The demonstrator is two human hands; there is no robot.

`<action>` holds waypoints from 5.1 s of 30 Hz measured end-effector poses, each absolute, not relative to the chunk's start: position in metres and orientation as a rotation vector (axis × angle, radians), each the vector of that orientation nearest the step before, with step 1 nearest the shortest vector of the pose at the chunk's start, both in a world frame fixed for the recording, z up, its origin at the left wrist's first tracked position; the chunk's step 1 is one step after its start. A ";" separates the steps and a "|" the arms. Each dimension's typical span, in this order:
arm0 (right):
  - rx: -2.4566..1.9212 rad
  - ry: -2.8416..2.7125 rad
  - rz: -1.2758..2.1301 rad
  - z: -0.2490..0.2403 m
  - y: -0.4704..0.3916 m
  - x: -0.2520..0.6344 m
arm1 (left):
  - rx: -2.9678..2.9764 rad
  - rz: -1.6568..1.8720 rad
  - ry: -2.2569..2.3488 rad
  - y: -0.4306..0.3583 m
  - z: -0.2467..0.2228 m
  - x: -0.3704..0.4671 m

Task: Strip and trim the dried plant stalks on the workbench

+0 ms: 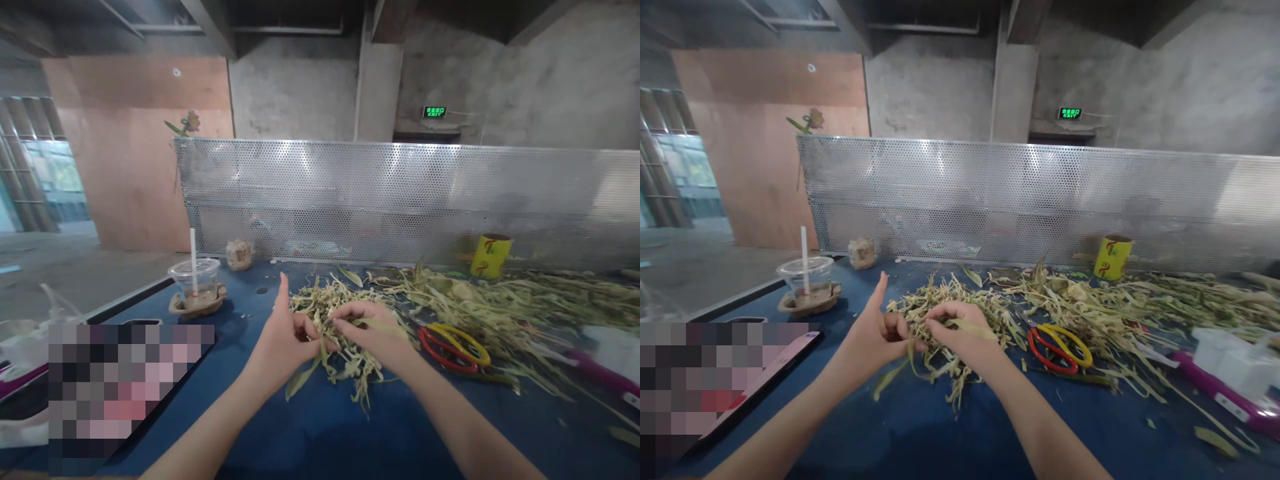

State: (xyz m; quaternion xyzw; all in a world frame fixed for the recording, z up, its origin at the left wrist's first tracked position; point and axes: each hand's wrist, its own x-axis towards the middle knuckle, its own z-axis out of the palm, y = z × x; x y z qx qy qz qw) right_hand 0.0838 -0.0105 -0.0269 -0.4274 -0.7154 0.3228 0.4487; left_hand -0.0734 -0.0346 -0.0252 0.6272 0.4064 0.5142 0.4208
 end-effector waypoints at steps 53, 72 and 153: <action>-0.857 -1.709 0.922 -0.019 -0.009 0.094 | 2.233 0.850 1.668 -0.044 -0.030 -0.101; -0.907 -1.714 0.849 -0.019 -0.013 0.090 | 2.410 0.863 1.843 -0.032 -0.039 -0.129; -0.851 -1.879 0.709 -0.034 -0.012 0.088 | 2.081 1.415 1.063 -0.023 -0.035 -0.087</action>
